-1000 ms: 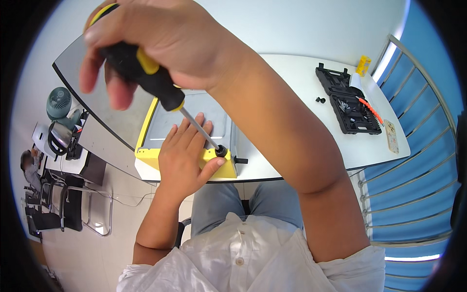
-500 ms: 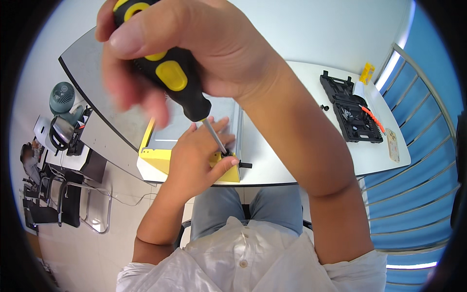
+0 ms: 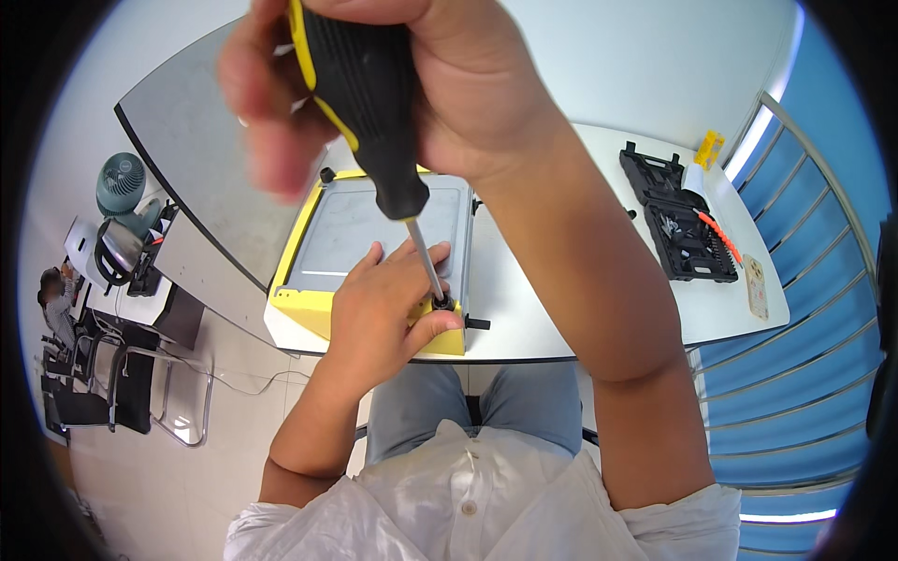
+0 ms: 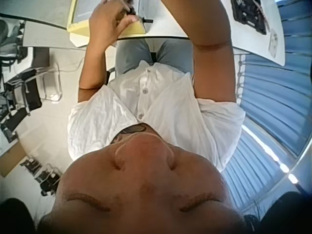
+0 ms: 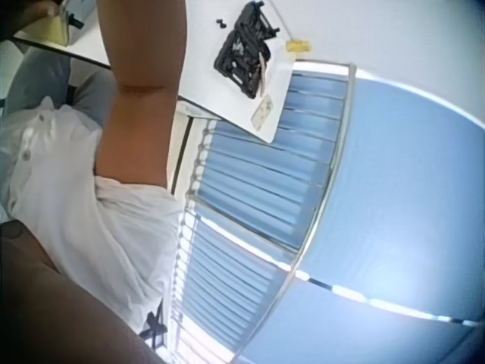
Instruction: The person uses a screwdriver to tighten screws on the corners of a yellow and gray electronic device. They rotate the device to access different sides and continue securing the casing with screws.
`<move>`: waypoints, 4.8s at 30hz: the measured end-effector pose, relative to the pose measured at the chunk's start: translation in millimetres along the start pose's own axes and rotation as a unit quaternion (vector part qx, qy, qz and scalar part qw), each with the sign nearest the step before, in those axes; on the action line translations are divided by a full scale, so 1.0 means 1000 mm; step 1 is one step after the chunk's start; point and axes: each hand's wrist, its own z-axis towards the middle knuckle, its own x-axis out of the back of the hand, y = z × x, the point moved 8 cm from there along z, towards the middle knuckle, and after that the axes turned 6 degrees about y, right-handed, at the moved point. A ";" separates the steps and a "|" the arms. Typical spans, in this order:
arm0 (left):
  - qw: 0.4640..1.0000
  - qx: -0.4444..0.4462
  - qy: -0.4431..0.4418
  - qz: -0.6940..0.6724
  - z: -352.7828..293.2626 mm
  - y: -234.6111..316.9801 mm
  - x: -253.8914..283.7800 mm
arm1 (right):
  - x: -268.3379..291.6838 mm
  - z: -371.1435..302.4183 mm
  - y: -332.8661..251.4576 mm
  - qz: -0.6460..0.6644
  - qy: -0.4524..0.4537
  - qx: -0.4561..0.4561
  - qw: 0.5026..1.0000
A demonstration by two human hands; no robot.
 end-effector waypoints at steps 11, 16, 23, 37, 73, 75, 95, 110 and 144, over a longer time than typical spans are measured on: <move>0.999 -0.015 0.020 0.026 -0.007 -0.001 0.001 | -0.017 -0.002 -0.006 -0.262 0.024 0.106 0.959; 1.000 -0.004 0.015 -0.003 0.002 0.005 -0.003 | -0.018 -0.005 -0.003 -0.007 -0.015 -0.068 0.998; 0.995 0.078 -0.062 -0.005 -0.009 -0.011 -0.006 | -0.016 -0.023 -0.009 -0.393 0.164 0.194 0.884; 0.997 0.064 -0.030 -0.010 -0.009 -0.006 -0.004 | -0.020 -0.036 -0.015 -0.436 0.337 0.265 0.791; 0.996 0.086 -0.019 0.004 0.003 0.003 -0.009 | 0.007 -0.017 -0.004 -0.270 0.210 0.011 0.940; 0.996 0.087 -0.023 0.013 -0.001 -0.004 -0.012 | -0.003 -0.025 -0.022 -0.463 0.261 0.181 0.827; 0.989 0.140 -0.028 0.026 0.002 -0.003 -0.008 | -0.031 -0.038 -0.034 -0.660 0.355 0.284 0.598; 0.954 -0.214 0.105 -0.179 0.019 0.115 -0.047 | 0.101 -0.265 -0.199 -0.580 0.602 -0.026 0.548; 0.977 -0.130 -0.161 -0.046 0.193 0.016 -0.405 | 0.024 -0.423 -0.247 -0.434 0.611 0.278 0.601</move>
